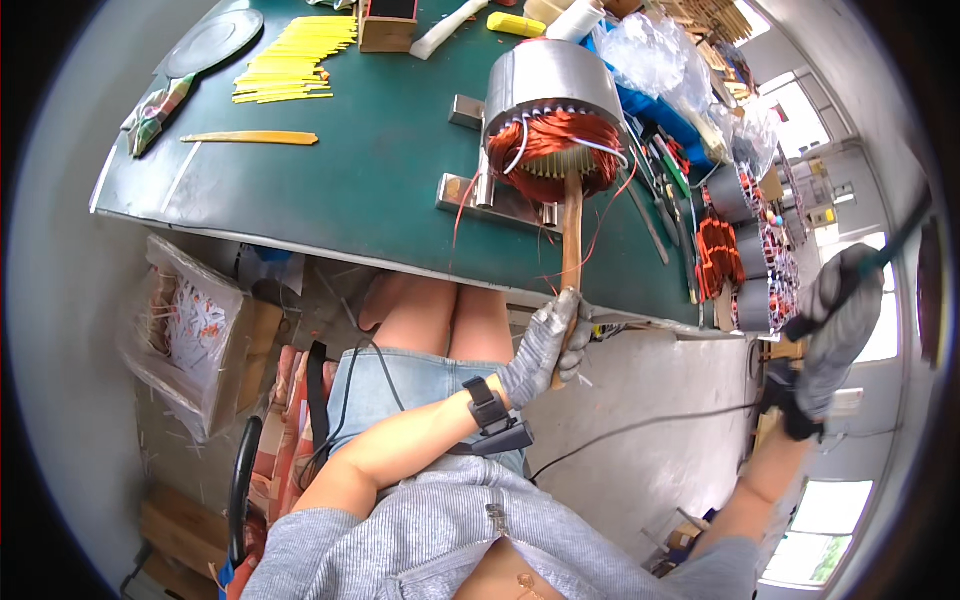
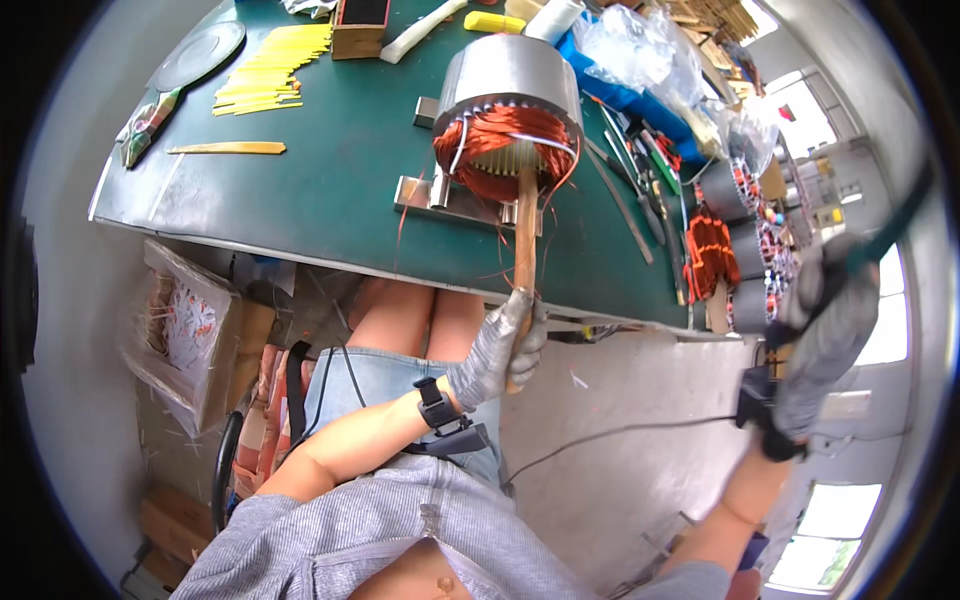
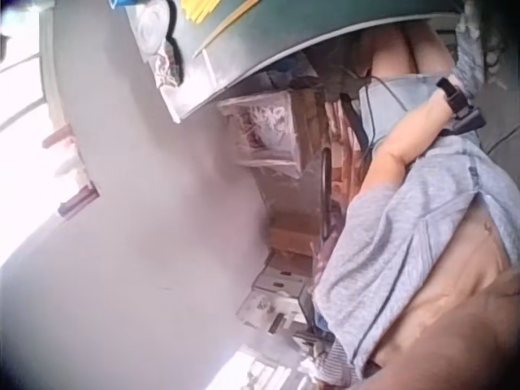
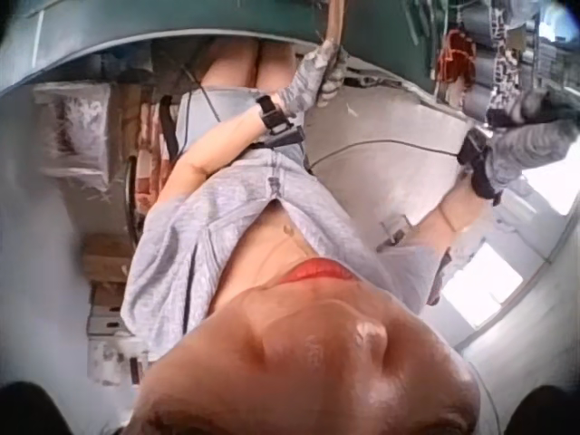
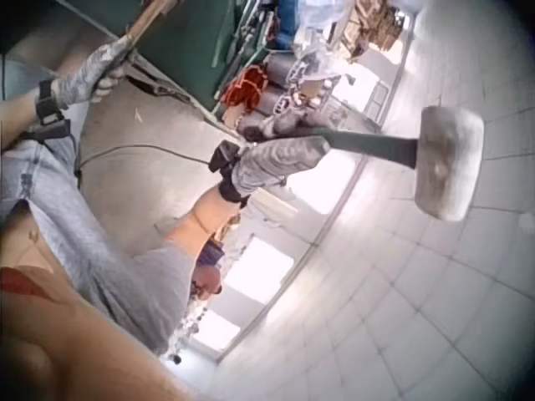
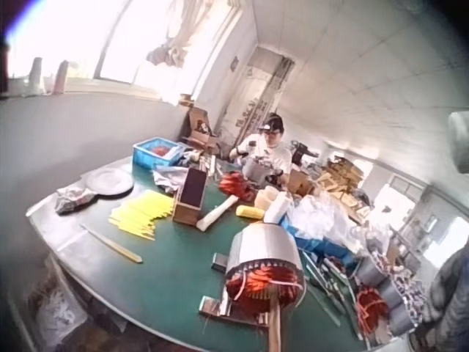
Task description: The recorder uses a mallet and a wooden block to shape copper windings inside a stator housing, then adjusts the wires with a metal tool.
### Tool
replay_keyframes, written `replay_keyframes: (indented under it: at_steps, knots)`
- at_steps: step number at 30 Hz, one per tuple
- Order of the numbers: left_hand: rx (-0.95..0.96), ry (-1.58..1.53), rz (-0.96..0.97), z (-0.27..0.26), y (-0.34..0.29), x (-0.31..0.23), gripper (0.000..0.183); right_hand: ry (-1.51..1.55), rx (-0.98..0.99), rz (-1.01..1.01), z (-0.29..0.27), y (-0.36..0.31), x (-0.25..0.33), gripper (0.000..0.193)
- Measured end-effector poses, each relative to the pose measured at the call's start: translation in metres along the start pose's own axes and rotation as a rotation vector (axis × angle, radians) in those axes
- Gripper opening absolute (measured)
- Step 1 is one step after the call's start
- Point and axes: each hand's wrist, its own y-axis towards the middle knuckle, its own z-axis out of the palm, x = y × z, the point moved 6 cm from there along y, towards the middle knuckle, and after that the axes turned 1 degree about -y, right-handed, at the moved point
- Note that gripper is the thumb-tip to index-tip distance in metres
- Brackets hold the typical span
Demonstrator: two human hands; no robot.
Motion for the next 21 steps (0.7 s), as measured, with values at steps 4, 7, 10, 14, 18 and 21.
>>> replay_keyframes:
  at_steps: [4, 7, 10, 14, 18, 21]
  knots:
    - [0.081, -0.063, -0.118, 0.001, 0.002, 0.006, 0.046, -1.177, 0.0, -0.287, -0.025, -0.077, -0.209, 0.019]
    - [-0.058, -0.032, -0.105, -0.021, -0.016, 0.004, 0.049, -1.436, 0.323, -0.009, -0.008, -0.05, -0.163, 0.022]
    - [-0.097, 0.283, -0.012, -0.003, -0.027, -0.016, 0.047, -1.681, 0.239, -0.648, -0.04, -0.034, -0.082, 0.014]
    - [-0.026, 0.084, -0.065, -0.027, -0.006, -0.011, 0.046, 0.078, -0.166, -0.143, 0.01, -0.032, -0.075, 0.02]
    - [0.036, 0.092, -0.165, -0.037, -0.001, 0.005, 0.047, -1.097, -0.23, -0.48, 0.028, -0.093, -0.268, 0.012]
    - [-0.084, 0.276, -0.045, -0.027, -0.024, -0.042, 0.04, -1.222, 0.242, 0.084, 0.04, -0.03, -0.15, 0.017]
